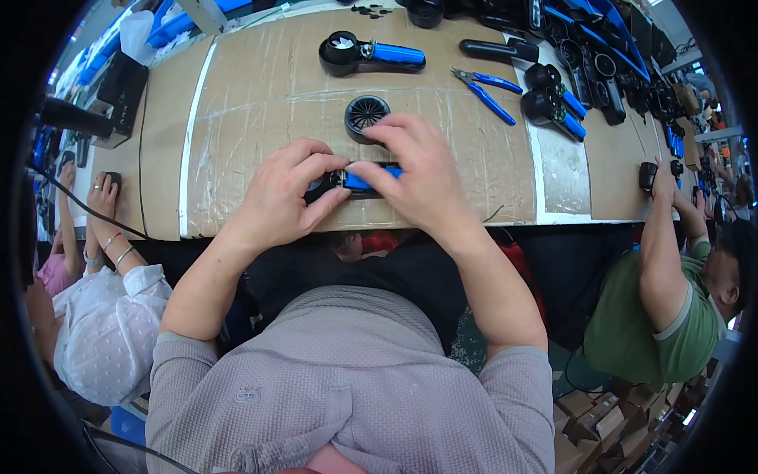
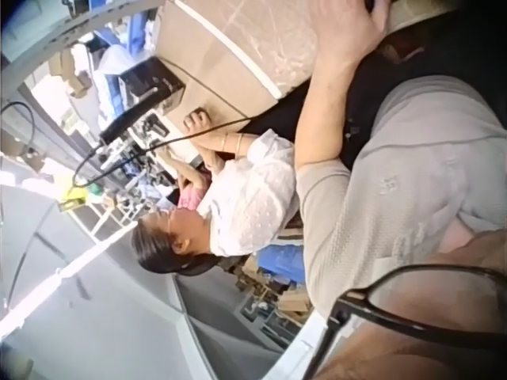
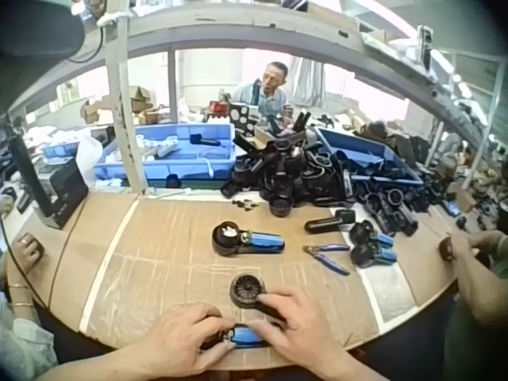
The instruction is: Assembling and inspecting handheld digital anemometers at a factory workstation.
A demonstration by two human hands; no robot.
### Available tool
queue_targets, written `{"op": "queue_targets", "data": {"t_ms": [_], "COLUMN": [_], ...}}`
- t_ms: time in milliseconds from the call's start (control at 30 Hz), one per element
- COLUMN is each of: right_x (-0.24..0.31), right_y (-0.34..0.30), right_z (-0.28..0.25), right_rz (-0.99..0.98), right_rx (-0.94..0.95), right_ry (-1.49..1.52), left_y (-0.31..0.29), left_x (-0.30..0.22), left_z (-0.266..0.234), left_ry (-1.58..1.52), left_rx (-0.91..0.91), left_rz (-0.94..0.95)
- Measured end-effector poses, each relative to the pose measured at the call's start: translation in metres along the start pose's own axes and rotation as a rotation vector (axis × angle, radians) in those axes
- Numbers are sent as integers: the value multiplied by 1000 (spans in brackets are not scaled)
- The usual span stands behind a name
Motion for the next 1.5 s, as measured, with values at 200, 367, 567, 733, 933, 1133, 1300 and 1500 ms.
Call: {"op": "queue_targets", "data": {"t_ms": [200, 367, 567, 733, 933, 1133, 1300, 1500], "right_x": [-49, -58, -55, -51, -30, -8, 5, 11], "right_y": [-32, -37, -31, -27, -23, -19, -16, -13], "right_z": [-39, -45, -41, -45, -48, -30, -18, -6], "right_rz": [177, 256, 276, 247, 196, 118, 36, 23], "right_rx": [-52, 61, 211, 157, 107, 217, 279, 320], "right_ry": [-286, -319, -372, -352, -50, -45, -112, -140], "left_y": [2, 10, 12, 11, 9, -15, -35, -37], "left_x": [1, -3, 4, 8, 9, 20, 34, 35], "left_z": [-2, -6, -3, -1, -2, -14, -26, -20], "left_ry": [-42, -20, -56, -93, -127, -232, -363, -392], "left_rx": [4, 56, 128, 127, 138, 35, -141, -71], "left_rz": [5, -37, -118, -122, -122, -199, -196, -178]}}
Point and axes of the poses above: each hand's wrist, its own y-axis towards the middle knuckle, its own z-axis out of the palm, x = y × z, the point moved 10 cm from there along y, towards the middle knuckle, and after that the axes turned 3 degrees about x, right-handed, at the moved point
